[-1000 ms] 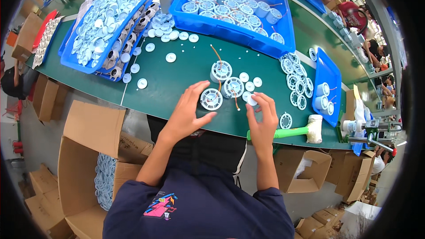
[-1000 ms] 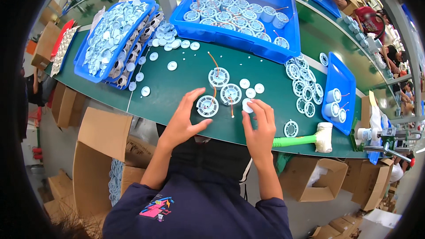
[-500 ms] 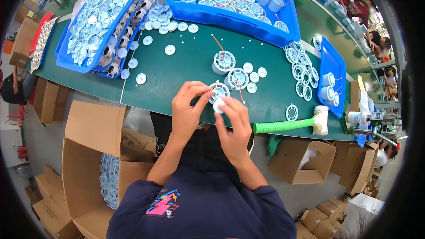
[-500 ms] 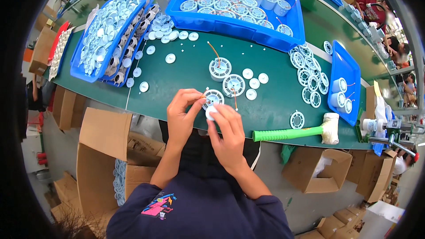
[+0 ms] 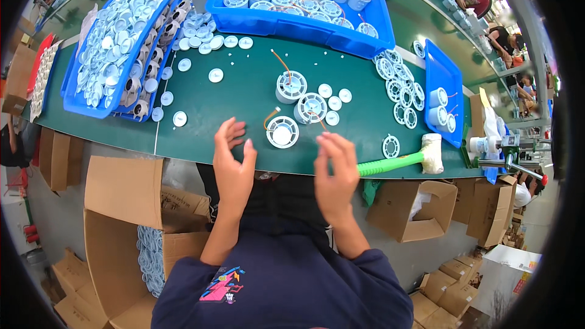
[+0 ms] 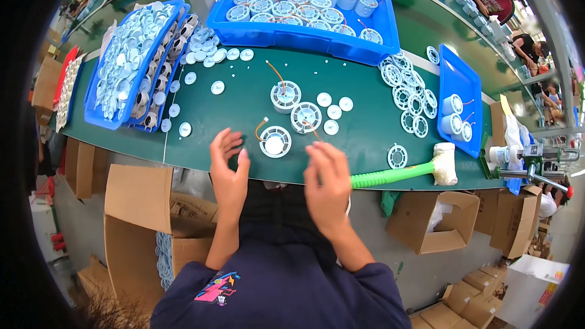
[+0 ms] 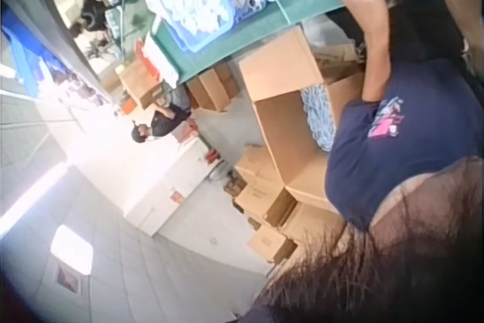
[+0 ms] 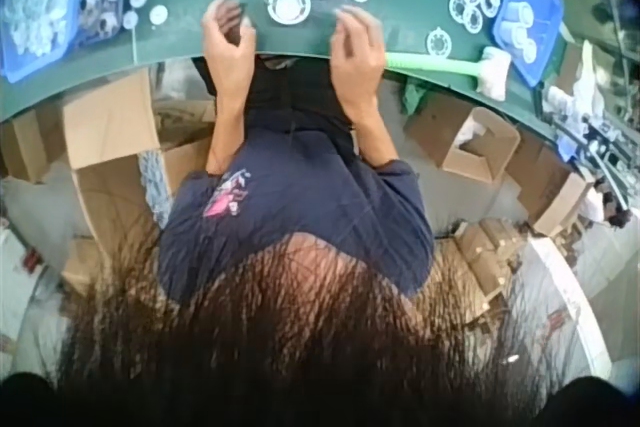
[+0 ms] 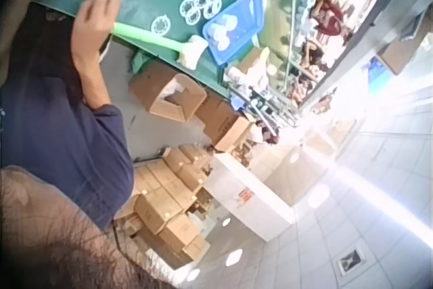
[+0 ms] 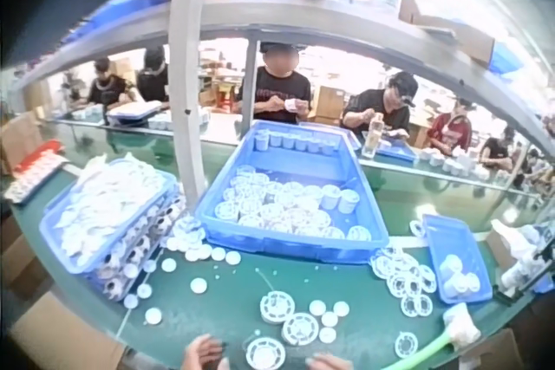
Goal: Assembling small circular electronic components using a rubber mallet and manual dexterity on an electronics factory production line.
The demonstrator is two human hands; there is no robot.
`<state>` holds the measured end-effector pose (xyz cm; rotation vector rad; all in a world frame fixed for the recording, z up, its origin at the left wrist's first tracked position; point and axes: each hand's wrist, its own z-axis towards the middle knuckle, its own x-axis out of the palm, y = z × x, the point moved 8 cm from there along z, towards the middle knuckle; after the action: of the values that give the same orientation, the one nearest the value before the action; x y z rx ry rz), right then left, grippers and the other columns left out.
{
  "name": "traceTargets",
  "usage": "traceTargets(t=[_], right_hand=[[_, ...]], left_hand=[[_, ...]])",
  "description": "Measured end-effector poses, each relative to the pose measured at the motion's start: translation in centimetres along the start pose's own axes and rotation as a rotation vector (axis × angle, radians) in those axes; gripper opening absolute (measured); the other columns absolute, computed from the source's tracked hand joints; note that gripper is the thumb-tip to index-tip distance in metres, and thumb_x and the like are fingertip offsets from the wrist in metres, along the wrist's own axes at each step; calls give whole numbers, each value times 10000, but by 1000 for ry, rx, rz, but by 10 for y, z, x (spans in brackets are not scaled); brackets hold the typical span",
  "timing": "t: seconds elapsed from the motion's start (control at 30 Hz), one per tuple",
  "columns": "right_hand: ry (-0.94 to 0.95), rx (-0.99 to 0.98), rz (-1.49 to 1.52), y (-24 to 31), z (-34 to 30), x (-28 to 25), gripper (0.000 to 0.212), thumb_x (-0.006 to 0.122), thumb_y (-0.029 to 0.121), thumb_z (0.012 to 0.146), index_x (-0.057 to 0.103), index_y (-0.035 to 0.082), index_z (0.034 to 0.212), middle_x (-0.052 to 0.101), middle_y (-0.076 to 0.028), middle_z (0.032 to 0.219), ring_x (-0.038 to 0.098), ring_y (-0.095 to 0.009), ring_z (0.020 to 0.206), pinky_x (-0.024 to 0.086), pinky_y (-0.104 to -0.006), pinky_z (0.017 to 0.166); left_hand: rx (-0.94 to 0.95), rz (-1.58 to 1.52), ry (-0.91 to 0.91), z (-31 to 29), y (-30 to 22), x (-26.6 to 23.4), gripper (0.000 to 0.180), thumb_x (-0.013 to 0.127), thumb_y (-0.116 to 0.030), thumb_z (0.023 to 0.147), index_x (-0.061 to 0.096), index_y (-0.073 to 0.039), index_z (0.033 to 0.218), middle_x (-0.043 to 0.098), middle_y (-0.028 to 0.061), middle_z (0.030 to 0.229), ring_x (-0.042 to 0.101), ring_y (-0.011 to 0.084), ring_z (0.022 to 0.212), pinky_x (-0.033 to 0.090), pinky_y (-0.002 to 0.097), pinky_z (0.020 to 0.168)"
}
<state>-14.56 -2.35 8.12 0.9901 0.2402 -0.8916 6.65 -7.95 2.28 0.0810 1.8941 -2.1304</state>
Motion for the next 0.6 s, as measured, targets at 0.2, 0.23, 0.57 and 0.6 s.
traceTargets(t=[0.2, 0.23, 0.57, 0.6], right_hand=[[288, 284, -137, -63, 33, 3, 252, 696, 6, 912, 672, 12, 1163, 624, -148, 1140, 679, -342, 912, 551, -416, 731], [313, 186, -193, -61, 38, 9, 268, 727, 71, 912, 666, 20, 1168, 612, -141, 1135, 677, -342, 900, 549, -434, 752], [333, 430, 70, -93, 30, -1, 122, 680, 36, 970, 679, -7, 1083, 646, -114, 1067, 661, -164, 664, 527, -298, 560], [333, 417, 16, -93, 31, -5, 134, 677, 37, 970, 679, -3, 1097, 644, -132, 1099, 673, -210, 704, 545, -330, 609]], left_hand=[[125, 192, 176, -9, -28, 34, 1060, 896, -152, 762, 260, -11, 1598, 543, 184, 1417, 498, 333, 1332, 373, 463, 1134], [130, 238, 156, -5, -24, 43, 1058, 890, -138, 768, 255, -19, 1606, 566, 170, 1383, 536, 312, 1275, 389, 449, 1122], [322, 259, -31, 3, -47, -35, 729, 832, -40, 803, 508, -34, 1456, 613, 166, 1300, 625, 321, 1172, 491, 433, 1026], [252, 200, -5, -13, -41, -31, 631, 820, -25, 814, 562, -31, 1389, 625, 150, 1243, 652, 294, 1099, 522, 414, 957]])
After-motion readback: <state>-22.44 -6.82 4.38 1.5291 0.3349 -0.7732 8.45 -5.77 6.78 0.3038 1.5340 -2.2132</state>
